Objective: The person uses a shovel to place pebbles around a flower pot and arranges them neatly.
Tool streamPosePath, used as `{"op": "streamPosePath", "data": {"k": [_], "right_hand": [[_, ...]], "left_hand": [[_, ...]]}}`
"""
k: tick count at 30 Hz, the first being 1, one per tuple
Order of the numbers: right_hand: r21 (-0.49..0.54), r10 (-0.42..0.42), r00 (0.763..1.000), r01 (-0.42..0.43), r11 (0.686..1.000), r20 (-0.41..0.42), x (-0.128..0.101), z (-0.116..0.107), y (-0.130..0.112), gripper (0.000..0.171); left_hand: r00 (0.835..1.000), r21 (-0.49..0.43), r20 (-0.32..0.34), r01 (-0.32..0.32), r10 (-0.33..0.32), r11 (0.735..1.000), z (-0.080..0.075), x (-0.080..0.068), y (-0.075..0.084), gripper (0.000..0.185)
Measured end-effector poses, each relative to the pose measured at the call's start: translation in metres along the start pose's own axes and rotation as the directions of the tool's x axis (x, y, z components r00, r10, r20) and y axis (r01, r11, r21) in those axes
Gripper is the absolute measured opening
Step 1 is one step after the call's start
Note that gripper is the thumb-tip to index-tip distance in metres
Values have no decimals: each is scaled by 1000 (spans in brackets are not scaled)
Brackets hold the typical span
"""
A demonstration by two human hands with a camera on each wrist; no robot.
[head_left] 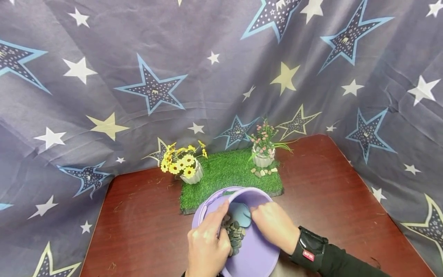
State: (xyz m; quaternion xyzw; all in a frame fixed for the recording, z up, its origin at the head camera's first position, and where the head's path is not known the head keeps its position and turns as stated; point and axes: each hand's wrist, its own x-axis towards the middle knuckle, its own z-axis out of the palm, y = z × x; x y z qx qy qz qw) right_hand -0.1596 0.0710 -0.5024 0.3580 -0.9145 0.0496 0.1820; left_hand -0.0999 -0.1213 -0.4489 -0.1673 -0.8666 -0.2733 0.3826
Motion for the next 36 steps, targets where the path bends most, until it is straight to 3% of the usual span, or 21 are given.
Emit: {"op": "streamPosePath", "data": {"k": [6, 13, 20, 29, 36], "right_hand": [[194, 108, 990, -123, 973, 86, -9, 2, -1, 29], [250, 178, 975, -206, 946, 131, -9, 4, -3, 27], [280, 190, 973, -220, 935, 129, -11, 9, -8, 23], [334, 206, 976, -220, 916, 77, -16, 4, -10, 22], [367, 229, 972, -231, 901, 50, -17, -1, -10, 25]], "left_hand": [[1000, -7, -9, -8, 8, 1000, 1, 0, 0, 66], [1000, -17, 25, 3, -3, 1000, 1, 1, 2, 60], [999, -19, 41, 4, -4, 1000, 0, -3, 3, 58], [1000, -60, 15, 12, -11, 998, -3, -2, -1, 60], [998, -64, 21, 60, -59, 996, -7, -1, -5, 63]]}}
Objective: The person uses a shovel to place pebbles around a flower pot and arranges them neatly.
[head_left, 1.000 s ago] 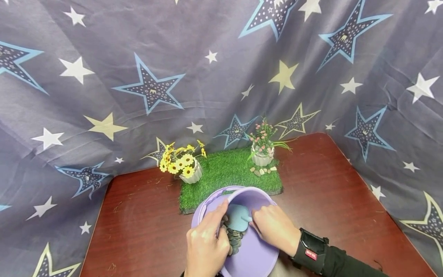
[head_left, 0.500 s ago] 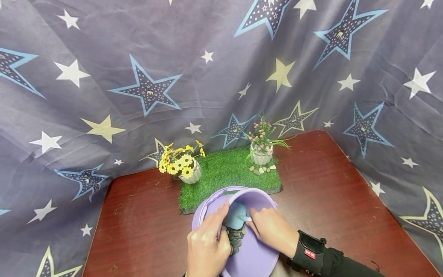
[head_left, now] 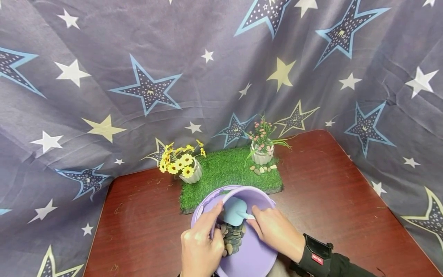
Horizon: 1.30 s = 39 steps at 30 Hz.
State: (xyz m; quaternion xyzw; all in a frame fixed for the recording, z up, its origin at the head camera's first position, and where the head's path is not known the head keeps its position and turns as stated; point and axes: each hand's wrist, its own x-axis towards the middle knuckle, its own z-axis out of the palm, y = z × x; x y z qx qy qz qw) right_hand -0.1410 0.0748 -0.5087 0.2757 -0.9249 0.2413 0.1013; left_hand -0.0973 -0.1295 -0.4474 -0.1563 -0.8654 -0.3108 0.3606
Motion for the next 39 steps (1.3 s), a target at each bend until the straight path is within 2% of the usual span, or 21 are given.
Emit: {"op": "streamPosePath", "data": {"k": [8, 10, 13, 17, 20, 22, 24, 27, 29, 36, 39], "right_hand": [[96, 57, 996, -62, 993, 62, 3, -21, -1, 25], [110, 51, 997, -58, 992, 63, 5, -31, -1, 25], [108, 51, 997, -57, 992, 59, 7, -47, 0, 24], [79, 47, 998, -49, 996, 34, 9, -66, 3, 15], [46, 32, 999, -33, 998, 5, 10, -77, 6, 13], [33, 37, 999, -37, 999, -7, 12, -83, 10, 14], [24, 65, 998, -65, 998, -10, 14, -87, 14, 18], [12, 107, 994, -106, 994, -15, 19, -88, 22, 22], [10, 124, 992, -124, 992, -22, 23, -85, 29, 22], [48, 157, 987, -155, 987, -41, 31, -56, 55, 18], [63, 184, 983, -181, 981, -31, 34, -37, 67, 18]], "left_hand": [[992, 44, -30, 126, -125, 991, -8, 0, -14, 69], [984, 56, -49, 175, -173, 983, -12, 0, -19, 70], [953, 49, -70, 300, -296, 953, -18, -2, -29, 71], [879, 40, -87, 472, -468, 880, -29, -7, -47, 72], [822, 19, -114, 563, -558, 826, -39, -15, -65, 71], [779, -9, -133, 617, -612, 787, -44, -21, -77, 70], [744, -28, -142, 656, -652, 754, -47, -27, -88, 69], [700, -37, -144, 702, -699, 711, -53, -32, -99, 69], [669, -40, -142, 733, -730, 679, -57, -34, -105, 69], [525, -58, -134, 842, -840, 536, -75, -40, -121, 70], [484, -93, -124, 863, -866, 496, -79, -43, -129, 71]]}}
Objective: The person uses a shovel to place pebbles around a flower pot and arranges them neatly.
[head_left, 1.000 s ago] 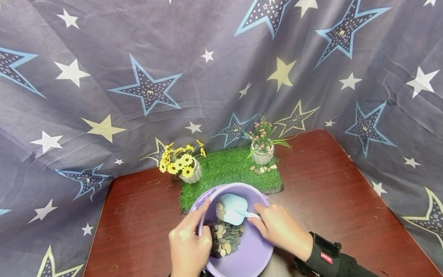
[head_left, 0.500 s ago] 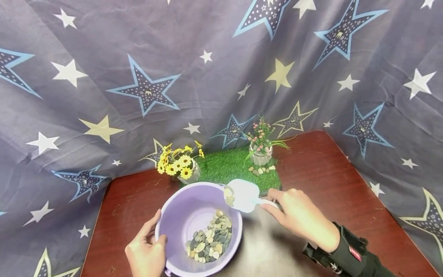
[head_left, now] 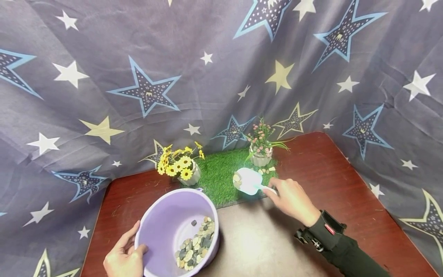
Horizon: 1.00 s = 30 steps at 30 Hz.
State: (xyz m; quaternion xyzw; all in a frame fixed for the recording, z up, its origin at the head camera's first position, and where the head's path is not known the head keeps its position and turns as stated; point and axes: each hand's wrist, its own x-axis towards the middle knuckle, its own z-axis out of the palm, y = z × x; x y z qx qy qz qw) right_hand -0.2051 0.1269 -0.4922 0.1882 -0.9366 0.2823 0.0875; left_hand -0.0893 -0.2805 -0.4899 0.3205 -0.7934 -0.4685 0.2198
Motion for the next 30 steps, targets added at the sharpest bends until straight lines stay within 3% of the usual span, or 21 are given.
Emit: {"op": "streamPosePath", "data": {"k": [9, 13, 23, 30], "right_hand": [[139, 129, 983, -147, 979, 132, 18, 71, 42, 20], [194, 145, 972, -180, 964, 183, 26, 91, 56, 20], [155, 67, 987, -90, 984, 144, 31, 102, 57, 19], [131, 180, 983, -182, 974, 28, 44, 109, 54, 24]], "left_hand": [[996, -100, 35, 80, -77, 992, -1, 0, -6, 72], [995, -167, 32, 96, -92, 981, -1, -2, -5, 72], [993, -203, 48, 119, -112, 972, 0, -1, -3, 72], [994, -229, 42, 108, -101, 967, 0, 0, -3, 71]]}}
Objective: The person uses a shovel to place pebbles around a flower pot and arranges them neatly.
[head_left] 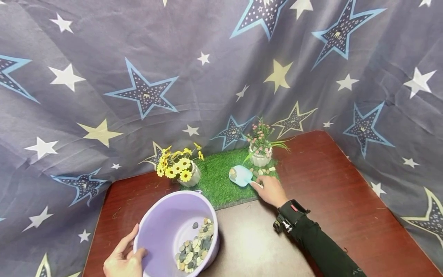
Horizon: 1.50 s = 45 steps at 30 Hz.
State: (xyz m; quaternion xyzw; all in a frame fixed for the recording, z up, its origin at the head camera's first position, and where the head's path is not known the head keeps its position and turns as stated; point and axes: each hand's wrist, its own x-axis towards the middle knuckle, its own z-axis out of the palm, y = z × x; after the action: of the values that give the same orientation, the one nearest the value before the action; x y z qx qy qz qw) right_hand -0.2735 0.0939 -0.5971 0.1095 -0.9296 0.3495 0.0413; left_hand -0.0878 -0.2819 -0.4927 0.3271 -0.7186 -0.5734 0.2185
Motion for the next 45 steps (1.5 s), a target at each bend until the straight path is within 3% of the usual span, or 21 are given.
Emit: {"op": "streamPosePath", "data": {"k": [5, 12, 15, 22, 34, 41, 45], "right_hand": [[-21, 84, 996, -84, 996, 2, 5, 2, -3, 26], [66, 156, 986, -159, 985, 60, 6, 1, -12, 33], [100, 198, 976, -206, 973, 88, 6, 0, -14, 36], [217, 304, 934, -342, 914, 188, 9, 1, -19, 38], [331, 327, 906, -405, 852, 268, 12, -1, -20, 41], [381, 347, 869, -473, 795, 353, 16, -6, -23, 42], [447, 337, 857, -495, 745, 389, 17, -8, -24, 42]], "left_hand": [[1000, -19, 10, -5, 6, 1000, 1, 0, -2, 72], [1000, 177, 24, -5, 1, 984, -3, 1, -2, 73], [1000, 163, 25, -17, 13, 986, -2, 2, -1, 73], [999, 111, 22, -40, 38, 993, 0, 2, -2, 74], [999, 100, 43, -37, 33, 994, -1, 1, -2, 75], [998, 162, 67, -17, 6, 987, -3, 2, -2, 77], [997, 226, 76, 1, -19, 974, -5, 4, -4, 79]]}}
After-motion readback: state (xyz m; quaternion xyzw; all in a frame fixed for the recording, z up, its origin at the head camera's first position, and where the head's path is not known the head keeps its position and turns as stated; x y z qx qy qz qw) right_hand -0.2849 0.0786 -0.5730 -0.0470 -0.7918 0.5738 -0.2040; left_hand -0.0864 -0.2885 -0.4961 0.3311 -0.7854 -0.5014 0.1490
